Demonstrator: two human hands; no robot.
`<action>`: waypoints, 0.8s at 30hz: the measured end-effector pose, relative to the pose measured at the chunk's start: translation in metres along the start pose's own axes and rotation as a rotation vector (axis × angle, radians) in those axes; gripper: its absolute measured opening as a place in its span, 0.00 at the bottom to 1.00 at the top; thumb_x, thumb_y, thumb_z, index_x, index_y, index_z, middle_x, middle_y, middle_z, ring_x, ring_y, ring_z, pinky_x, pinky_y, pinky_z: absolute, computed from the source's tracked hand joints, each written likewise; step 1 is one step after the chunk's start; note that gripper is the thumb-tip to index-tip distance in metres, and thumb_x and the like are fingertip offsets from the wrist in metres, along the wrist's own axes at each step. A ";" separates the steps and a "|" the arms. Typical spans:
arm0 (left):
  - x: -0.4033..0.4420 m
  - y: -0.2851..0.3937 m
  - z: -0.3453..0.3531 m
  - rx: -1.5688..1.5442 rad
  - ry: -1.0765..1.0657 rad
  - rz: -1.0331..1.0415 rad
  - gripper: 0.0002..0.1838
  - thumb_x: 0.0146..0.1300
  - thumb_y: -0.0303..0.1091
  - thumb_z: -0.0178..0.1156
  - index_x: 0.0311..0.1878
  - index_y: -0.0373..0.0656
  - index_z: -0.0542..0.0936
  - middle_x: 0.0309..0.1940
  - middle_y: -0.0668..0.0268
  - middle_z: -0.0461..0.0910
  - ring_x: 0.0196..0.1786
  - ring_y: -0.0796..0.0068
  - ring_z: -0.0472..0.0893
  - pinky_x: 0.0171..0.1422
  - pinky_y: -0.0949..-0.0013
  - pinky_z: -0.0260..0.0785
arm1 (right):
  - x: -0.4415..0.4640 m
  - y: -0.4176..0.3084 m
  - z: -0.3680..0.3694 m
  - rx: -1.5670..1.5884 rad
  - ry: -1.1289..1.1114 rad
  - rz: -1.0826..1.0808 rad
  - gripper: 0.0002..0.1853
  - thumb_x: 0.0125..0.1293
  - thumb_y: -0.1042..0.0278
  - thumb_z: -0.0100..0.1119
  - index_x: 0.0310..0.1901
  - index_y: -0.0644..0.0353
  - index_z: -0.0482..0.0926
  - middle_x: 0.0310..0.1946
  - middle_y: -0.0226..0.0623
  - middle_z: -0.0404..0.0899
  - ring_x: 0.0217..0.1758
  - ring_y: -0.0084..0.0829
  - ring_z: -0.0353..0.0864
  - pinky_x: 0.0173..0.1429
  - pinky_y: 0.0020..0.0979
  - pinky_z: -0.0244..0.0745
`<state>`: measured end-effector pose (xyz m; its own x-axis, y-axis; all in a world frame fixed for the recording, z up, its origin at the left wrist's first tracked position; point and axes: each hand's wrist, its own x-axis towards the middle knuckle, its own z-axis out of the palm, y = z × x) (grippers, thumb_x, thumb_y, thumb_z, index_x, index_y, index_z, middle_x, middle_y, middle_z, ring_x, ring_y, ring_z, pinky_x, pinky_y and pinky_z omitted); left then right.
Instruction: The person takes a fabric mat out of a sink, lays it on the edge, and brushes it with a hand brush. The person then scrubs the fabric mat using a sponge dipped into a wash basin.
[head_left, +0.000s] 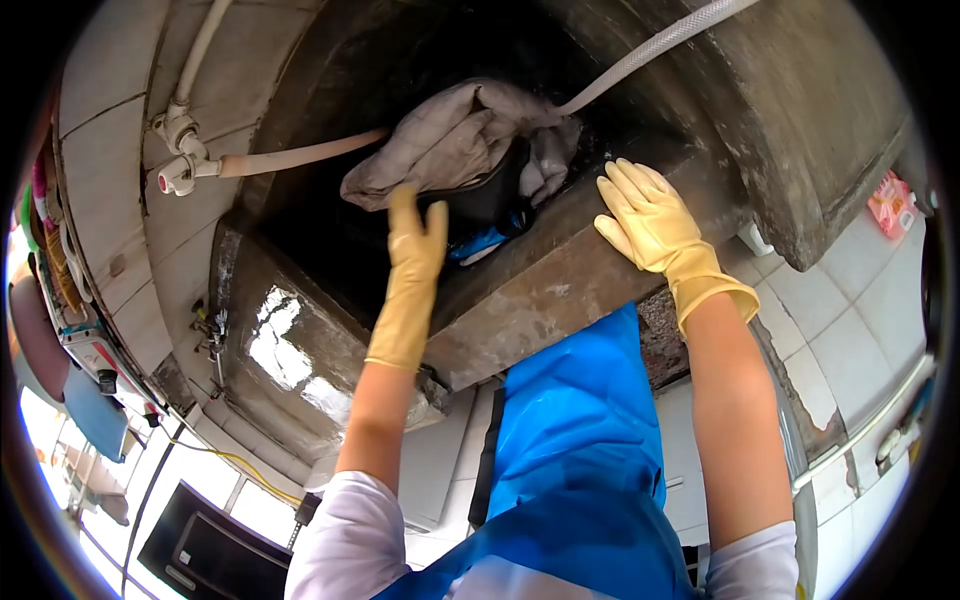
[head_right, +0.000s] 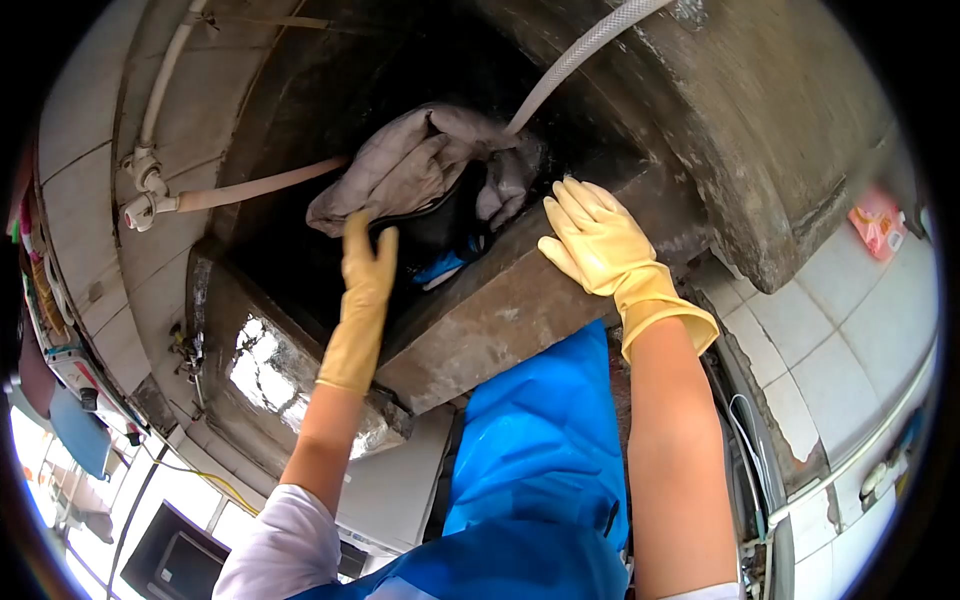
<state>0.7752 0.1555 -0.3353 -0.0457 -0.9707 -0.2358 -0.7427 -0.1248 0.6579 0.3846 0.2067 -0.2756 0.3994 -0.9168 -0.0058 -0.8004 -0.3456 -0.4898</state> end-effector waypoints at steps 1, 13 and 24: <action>0.000 0.024 0.025 0.034 -0.042 0.022 0.37 0.74 0.41 0.70 0.77 0.29 0.70 0.77 0.36 0.70 0.79 0.39 0.72 0.83 0.49 0.65 | 0.000 0.000 0.000 -0.009 0.004 0.002 0.28 0.71 0.54 0.69 0.61 0.73 0.82 0.64 0.58 0.83 0.72 0.54 0.79 0.80 0.51 0.71; 0.047 0.035 0.045 0.565 -0.477 0.262 0.16 0.69 0.37 0.70 0.56 0.43 0.82 0.49 0.51 0.87 0.53 0.42 0.86 0.58 0.44 0.78 | 0.003 0.001 -0.004 0.015 0.044 -0.018 0.28 0.70 0.56 0.69 0.60 0.73 0.83 0.62 0.58 0.85 0.69 0.53 0.82 0.78 0.51 0.74; -0.046 0.102 -0.226 -0.083 0.063 0.164 0.11 0.71 0.13 0.65 0.54 0.32 0.81 0.53 0.52 0.90 0.56 0.67 0.88 0.68 0.66 0.80 | 0.000 0.003 0.000 0.021 0.041 -0.009 0.28 0.72 0.54 0.67 0.61 0.73 0.83 0.63 0.60 0.84 0.71 0.54 0.81 0.80 0.51 0.71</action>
<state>0.8529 0.1407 -0.0956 -0.1180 -0.9900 -0.0769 -0.6710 0.0224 0.7412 0.3821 0.2059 -0.2776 0.3878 -0.9211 0.0341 -0.7868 -0.3501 -0.5082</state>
